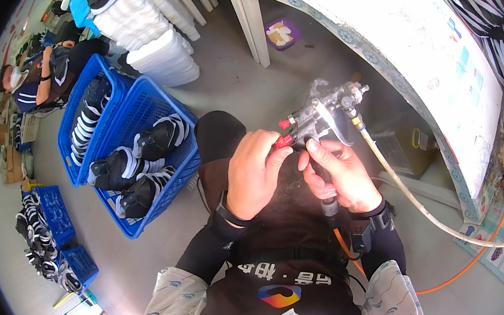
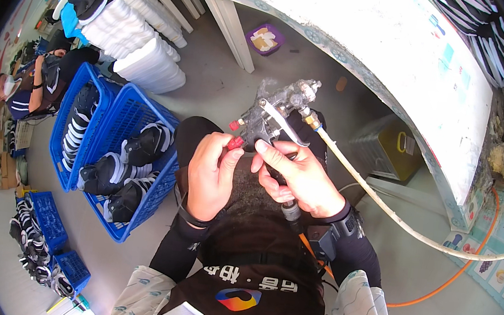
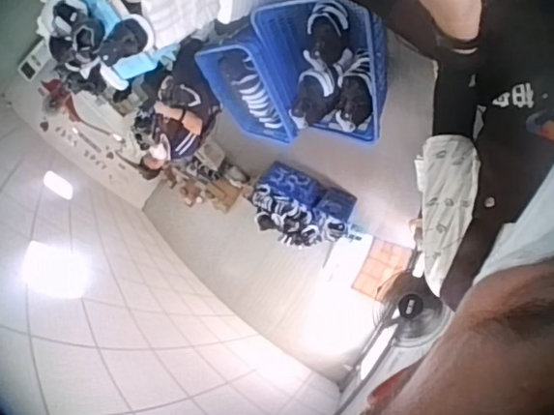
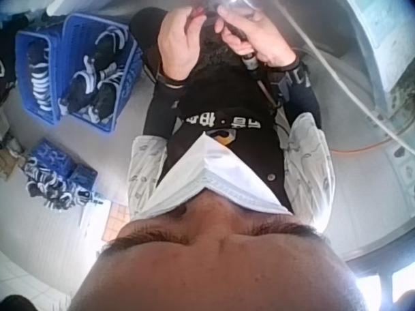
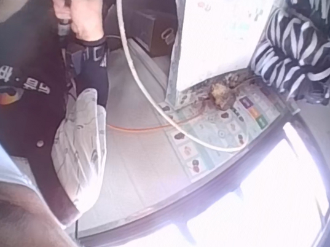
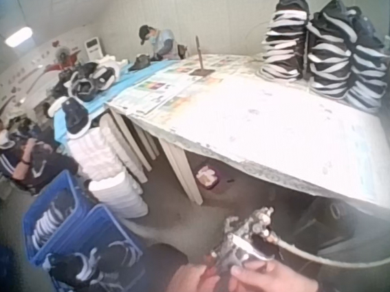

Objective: Checking and cleaning a pneumatic spray gun before assembling shoe components.

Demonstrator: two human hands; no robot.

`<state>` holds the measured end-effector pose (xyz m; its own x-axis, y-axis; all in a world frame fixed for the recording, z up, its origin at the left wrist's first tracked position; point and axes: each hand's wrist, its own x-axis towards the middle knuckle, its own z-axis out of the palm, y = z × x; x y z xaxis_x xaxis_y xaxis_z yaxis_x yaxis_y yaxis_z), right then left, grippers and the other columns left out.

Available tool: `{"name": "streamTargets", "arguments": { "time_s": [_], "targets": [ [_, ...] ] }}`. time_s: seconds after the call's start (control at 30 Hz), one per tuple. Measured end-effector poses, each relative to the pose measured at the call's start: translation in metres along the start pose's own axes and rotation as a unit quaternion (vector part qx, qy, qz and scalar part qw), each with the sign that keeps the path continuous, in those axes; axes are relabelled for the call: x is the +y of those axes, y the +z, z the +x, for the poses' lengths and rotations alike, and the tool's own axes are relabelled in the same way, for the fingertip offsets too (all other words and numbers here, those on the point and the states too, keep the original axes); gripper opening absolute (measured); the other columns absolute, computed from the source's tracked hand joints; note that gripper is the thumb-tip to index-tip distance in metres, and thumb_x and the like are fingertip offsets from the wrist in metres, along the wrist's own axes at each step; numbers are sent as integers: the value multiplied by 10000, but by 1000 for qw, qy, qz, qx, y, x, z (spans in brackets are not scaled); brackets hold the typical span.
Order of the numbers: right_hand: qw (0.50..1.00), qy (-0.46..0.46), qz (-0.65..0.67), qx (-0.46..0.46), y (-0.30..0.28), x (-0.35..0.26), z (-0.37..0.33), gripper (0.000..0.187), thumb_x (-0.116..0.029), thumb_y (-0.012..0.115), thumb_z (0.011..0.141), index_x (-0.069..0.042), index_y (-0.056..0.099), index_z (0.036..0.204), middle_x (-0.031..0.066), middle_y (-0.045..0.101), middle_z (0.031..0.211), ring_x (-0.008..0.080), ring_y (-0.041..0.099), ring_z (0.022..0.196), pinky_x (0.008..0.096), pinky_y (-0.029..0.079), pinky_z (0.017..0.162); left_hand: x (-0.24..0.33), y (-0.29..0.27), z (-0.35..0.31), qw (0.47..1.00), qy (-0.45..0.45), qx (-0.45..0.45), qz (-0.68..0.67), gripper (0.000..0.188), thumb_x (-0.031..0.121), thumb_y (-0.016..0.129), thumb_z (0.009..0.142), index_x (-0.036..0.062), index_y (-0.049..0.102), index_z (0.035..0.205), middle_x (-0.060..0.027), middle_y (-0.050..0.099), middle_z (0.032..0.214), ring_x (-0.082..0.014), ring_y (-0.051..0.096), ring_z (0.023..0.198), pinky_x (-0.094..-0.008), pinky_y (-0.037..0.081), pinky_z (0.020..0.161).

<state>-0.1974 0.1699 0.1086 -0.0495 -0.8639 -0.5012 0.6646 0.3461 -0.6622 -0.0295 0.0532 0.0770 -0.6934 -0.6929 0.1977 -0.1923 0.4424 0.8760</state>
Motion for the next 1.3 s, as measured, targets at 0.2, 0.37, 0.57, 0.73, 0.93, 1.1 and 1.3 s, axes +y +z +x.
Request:
{"name": "streamTargets", "arguments": {
  "time_s": [0.2, 0.37, 0.57, 0.73, 0.93, 1.1, 1.3],
  "targets": [
    [1000, 5, -3, -3, -1, 4, 2, 382, -366, 599, 1096, -22, 666, 943, -15, 468, 584, 50, 331, 448, 247, 235, 424, -3, -9, -1, 897, -210, -153, -357, 354, 317, 453, 1152, 33, 616, 1018, 13, 601, 790, -95, 534, 705, -270, 454, 677],
    [1000, 3, 1, -6, -1, 1, 1, 372, -360, 597, 1098, -26, 660, 946, -14, 468, 585, 51, 333, 448, 250, 238, 424, 6, 4, 7, 982, 118, 67, 128, 346, 320, 482, 1141, 29, 608, 1003, -37, 603, 782, -165, 561, 705, -344, 475, 696],
    [1000, -6, -4, 2, 2, 3, 1, 368, -354, 597, 1098, -25, 663, 946, -12, 470, 584, 52, 337, 446, 249, 241, 424, -4, -7, -4, 937, -181, -137, -265, 456, 398, 392, 1157, 25, 602, 999, -67, 629, 837, -181, 593, 738, -348, 472, 704],
    [1000, 0, 3, -6, 0, 1, 1, 367, -352, 596, 1099, -25, 662, 944, -11, 467, 578, 54, 336, 444, 250, 239, 423, 9, 4, 0, 999, -22, 0, -45, 237, 237, 585, 1086, 7, 583, 1027, -113, 618, 885, -237, 574, 725, -344, 466, 690],
    [1000, -2, -8, -8, -1, 3, 0, 373, -356, 594, 1099, -25, 658, 939, -11, 465, 577, 54, 335, 444, 250, 236, 424, -5, -9, -2, 978, -101, -81, -167, 196, 195, 588, 1089, 10, 583, 1023, -60, 594, 845, -173, 548, 720, -316, 459, 699],
    [1000, -11, -15, -10, 0, 5, 1, 367, -351, 596, 1099, -26, 654, 938, -11, 470, 580, 55, 338, 447, 249, 239, 425, 0, 3, -5, 954, -151, -24, -259, 203, 199, 573, 1107, 7, 598, 1047, -23, 605, 845, -106, 537, 735, -291, 468, 710],
    [1000, -2, -21, -2, 1, 2, 1, 361, -345, 587, 1104, -26, 650, 948, -12, 468, 580, 53, 338, 449, 250, 231, 423, -3, 0, -2, 999, 16, 14, -49, 259, 248, 536, 1120, 7, 604, 1052, -32, 622, 899, -123, 563, 812, -288, 465, 742]
  ]
}}
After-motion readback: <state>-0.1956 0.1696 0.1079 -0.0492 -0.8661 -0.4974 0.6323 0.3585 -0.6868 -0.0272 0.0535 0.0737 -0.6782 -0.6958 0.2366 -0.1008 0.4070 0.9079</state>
